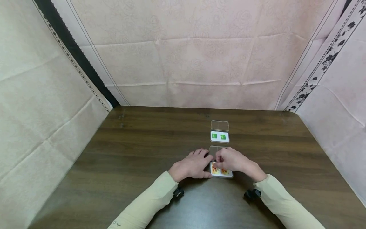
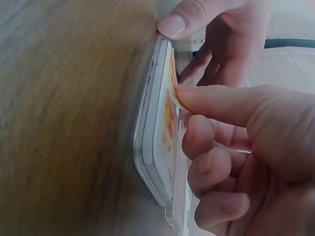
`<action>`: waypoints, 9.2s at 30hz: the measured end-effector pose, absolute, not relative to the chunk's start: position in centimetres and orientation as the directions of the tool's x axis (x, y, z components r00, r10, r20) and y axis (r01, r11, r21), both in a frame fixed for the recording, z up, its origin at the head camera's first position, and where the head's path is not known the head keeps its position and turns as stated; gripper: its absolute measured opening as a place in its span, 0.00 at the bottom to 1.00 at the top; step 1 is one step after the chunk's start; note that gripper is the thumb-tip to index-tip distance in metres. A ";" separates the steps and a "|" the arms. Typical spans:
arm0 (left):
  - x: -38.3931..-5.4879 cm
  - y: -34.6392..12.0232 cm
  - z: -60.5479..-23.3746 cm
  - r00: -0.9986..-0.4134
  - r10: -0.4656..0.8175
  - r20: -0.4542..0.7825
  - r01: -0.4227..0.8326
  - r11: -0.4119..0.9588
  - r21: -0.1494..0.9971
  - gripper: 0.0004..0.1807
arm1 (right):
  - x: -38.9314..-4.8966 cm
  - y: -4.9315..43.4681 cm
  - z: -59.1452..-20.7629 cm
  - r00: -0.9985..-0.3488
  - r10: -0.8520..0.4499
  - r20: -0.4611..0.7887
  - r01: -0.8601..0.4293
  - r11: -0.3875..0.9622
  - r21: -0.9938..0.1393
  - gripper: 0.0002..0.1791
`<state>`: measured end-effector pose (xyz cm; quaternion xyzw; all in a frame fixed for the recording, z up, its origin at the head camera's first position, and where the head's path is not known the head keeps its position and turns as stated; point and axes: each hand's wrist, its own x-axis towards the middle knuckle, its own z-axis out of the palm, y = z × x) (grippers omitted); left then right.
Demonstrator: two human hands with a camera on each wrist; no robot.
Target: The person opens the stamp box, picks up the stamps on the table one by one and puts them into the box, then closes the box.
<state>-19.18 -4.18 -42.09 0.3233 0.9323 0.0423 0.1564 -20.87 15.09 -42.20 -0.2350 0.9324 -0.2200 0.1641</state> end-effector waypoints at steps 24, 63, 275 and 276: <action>-19.0 -4.2 -42.1 -0.739 0.624 -0.253 0.599 0.781 0.175 0.33 | -20.5 15.3 -42.1 -0.844 -0.511 -0.162 -0.378 0.782 -0.497 0.13; -22.5 -3.6 -39.7 -0.753 0.637 -0.165 0.596 0.767 0.237 0.29 | -22.3 19.0 -40.5 -0.846 -0.510 -0.157 -0.402 0.802 -0.442 0.09; -20.1 -3.2 -41.6 -0.708 0.679 -0.194 0.652 0.734 0.192 0.36 | -19.3 19.7 -40.7 -0.789 -0.574 -0.218 -0.492 0.804 -0.335 0.32; -20.3 -3.2 -41.5 -0.707 0.680 -0.193 0.653 0.733 0.191 0.35 | -19.4 19.8 -40.7 -0.787 -0.579 -0.214 -0.497 0.799 -0.338 0.31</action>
